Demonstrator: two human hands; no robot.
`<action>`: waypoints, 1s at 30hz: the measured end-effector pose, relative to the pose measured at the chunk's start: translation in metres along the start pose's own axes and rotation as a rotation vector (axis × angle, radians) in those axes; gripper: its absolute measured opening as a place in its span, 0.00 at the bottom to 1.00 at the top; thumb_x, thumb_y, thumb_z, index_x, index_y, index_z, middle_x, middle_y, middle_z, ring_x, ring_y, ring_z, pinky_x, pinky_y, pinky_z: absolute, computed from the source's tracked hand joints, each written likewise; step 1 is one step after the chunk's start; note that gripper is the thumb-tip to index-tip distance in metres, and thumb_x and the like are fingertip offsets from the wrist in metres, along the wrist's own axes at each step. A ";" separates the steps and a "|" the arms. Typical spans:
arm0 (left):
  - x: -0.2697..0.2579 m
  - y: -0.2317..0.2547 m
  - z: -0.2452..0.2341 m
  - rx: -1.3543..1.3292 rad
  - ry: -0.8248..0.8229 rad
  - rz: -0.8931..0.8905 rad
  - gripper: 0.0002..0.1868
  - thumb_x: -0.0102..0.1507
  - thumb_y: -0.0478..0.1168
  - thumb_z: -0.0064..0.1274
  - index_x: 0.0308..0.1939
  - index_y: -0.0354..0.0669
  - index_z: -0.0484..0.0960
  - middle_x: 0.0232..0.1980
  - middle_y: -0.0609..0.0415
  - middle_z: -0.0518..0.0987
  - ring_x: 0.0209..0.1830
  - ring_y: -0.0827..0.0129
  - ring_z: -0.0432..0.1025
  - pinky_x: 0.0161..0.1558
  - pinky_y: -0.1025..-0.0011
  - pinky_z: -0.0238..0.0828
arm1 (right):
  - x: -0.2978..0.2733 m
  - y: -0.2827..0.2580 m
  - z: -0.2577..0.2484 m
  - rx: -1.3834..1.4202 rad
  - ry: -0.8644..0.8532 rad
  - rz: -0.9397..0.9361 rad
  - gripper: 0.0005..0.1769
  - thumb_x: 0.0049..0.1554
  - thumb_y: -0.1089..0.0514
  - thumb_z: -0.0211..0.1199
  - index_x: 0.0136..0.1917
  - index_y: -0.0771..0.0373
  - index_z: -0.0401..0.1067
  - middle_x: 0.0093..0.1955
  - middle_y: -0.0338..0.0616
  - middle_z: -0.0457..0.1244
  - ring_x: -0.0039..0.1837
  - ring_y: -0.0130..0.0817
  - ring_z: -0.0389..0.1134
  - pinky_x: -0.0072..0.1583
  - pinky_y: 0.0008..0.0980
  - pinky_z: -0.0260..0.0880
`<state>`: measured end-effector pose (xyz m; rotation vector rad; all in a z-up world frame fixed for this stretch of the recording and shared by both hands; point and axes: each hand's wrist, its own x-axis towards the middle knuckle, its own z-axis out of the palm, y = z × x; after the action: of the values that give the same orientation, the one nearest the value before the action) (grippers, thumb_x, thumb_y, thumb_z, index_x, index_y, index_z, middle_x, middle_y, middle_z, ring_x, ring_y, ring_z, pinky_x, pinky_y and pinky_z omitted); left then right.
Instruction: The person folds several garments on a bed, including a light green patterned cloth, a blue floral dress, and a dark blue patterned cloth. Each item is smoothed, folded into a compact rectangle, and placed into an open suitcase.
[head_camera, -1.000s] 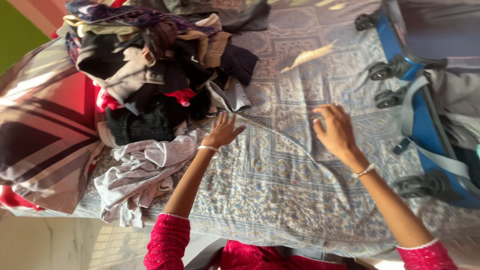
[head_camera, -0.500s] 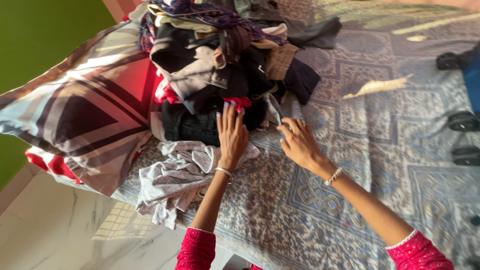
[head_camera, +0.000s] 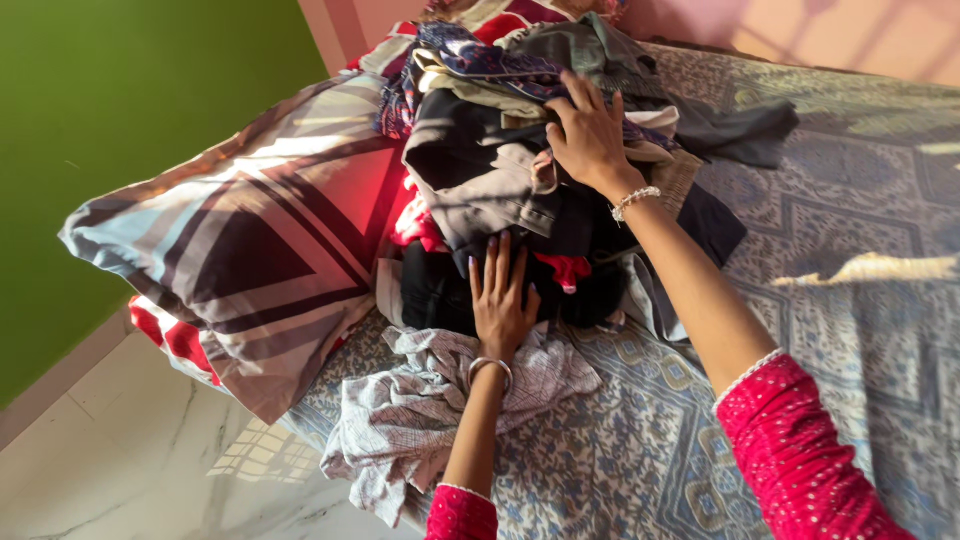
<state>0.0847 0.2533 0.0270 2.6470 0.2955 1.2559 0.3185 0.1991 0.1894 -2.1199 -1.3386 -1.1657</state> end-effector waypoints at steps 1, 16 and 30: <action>-0.001 0.000 0.000 -0.007 -0.006 -0.008 0.34 0.63 0.46 0.48 0.74 0.43 0.69 0.83 0.46 0.54 0.83 0.51 0.49 0.80 0.44 0.39 | 0.000 0.002 0.010 0.098 -0.049 0.080 0.14 0.58 0.54 0.64 0.55 0.61 0.76 0.67 0.52 0.61 0.68 0.51 0.61 0.67 0.61 0.54; -0.006 0.010 -0.007 -0.004 0.009 0.014 0.33 0.64 0.45 0.48 0.74 0.44 0.69 0.83 0.45 0.55 0.83 0.50 0.47 0.79 0.45 0.37 | -0.181 -0.040 -0.073 0.512 -0.037 0.489 0.12 0.70 0.53 0.48 0.49 0.62 0.66 0.38 0.52 0.65 0.42 0.51 0.67 0.47 0.47 0.65; -0.055 0.180 0.056 -1.576 -0.180 -0.617 0.38 0.69 0.45 0.48 0.78 0.49 0.45 0.78 0.48 0.58 0.75 0.58 0.59 0.72 0.64 0.56 | -0.485 -0.090 -0.288 0.072 -0.493 0.482 0.14 0.51 0.61 0.63 0.52 0.67 0.77 0.34 0.57 0.68 0.38 0.54 0.69 0.49 0.50 0.67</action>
<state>0.1115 0.0605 -0.0018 1.1271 0.0136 0.5373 0.0120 -0.2250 -0.0404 -2.5755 -0.9273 -0.4125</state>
